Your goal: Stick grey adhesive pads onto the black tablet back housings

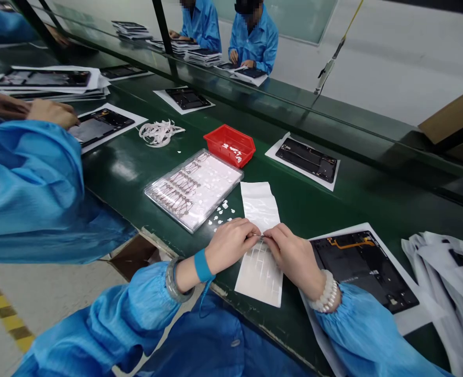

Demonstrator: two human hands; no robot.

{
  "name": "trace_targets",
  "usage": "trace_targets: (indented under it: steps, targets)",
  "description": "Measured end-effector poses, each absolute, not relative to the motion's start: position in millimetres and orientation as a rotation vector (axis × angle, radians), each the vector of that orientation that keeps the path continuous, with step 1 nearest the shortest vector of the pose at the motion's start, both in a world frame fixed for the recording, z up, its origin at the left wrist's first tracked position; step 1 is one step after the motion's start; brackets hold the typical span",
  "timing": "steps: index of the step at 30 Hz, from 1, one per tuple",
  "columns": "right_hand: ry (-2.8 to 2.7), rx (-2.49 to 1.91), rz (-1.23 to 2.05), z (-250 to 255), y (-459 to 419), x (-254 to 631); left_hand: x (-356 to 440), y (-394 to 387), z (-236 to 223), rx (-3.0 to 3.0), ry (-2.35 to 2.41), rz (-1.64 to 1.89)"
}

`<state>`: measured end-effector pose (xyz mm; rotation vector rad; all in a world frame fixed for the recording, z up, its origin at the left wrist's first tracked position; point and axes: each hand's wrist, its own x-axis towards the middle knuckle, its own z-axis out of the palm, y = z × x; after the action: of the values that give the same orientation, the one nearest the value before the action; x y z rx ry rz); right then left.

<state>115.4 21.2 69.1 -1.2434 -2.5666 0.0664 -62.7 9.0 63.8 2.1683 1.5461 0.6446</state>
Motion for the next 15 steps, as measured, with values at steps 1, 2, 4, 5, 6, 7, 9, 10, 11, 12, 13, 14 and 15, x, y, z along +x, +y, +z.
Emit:
trace_targets:
  steps: [1, 2, 4, 5, 6, 7, 9, 10, 11, 12, 13, 14, 15]
  targets:
    - [-2.561, -1.231, 0.044, 67.8, 21.3, 115.8, -62.8, 9.8, 63.1, 2.172, 1.545, 0.64]
    - [-2.555, -1.218, 0.027, 66.5, 21.3, 116.3, -63.0, 10.5, 62.4, 2.176, 1.545, 0.635]
    - [-2.544, -1.197, 0.001, 63.9, 21.6, 117.3, -63.2, 11.7, 61.2, 2.186, 1.54, 0.623]
    - [-2.538, -1.19, -0.014, 62.9, 21.9, 117.7, -63.3, 12.2, 60.8, 2.198, 1.537, 0.614]
    - [-2.534, -1.182, -0.032, 62.0, 22.2, 118.1, -63.4, 12.6, 60.5, 2.214, 1.535, 0.603]
    - [-2.531, -1.172, -0.051, 61.4, 22.4, 118.4, -63.4, 12.9, 60.5, 2.234, 1.534, 0.59]
    - [-2.527, -1.153, -0.092, 60.5, 22.7, 118.8, -63.3, 13.2, 60.6, 2.271, 1.536, 0.566]
    - [-2.528, -1.145, -0.105, 60.3, 22.6, 119.0, -63.2, 13.4, 60.7, 2.279, 1.539, 0.56]
    - [-2.53, -1.142, -0.11, 60.2, 22.3, 119.1, -63.0, 13.4, 60.8, 2.278, 1.542, 0.56]
    - [-2.534, -1.141, -0.106, 60.2, 22.0, 119.1, -62.9, 13.5, 60.9, 2.27, 1.545, 0.56]
    - [-2.536, -1.144, -0.098, 60.4, 21.6, 119.2, -62.8, 13.7, 60.8, 2.258, 1.55, 0.563]
    - [-2.537, -1.148, -0.087, 60.5, 21.2, 119.3, -62.8, 13.8, 60.7, 2.247, 1.555, 0.566]
    - [-2.538, -1.152, -0.078, 60.4, 20.9, 119.5, -62.9, 14.0, 60.6, 2.238, 1.558, 0.567]
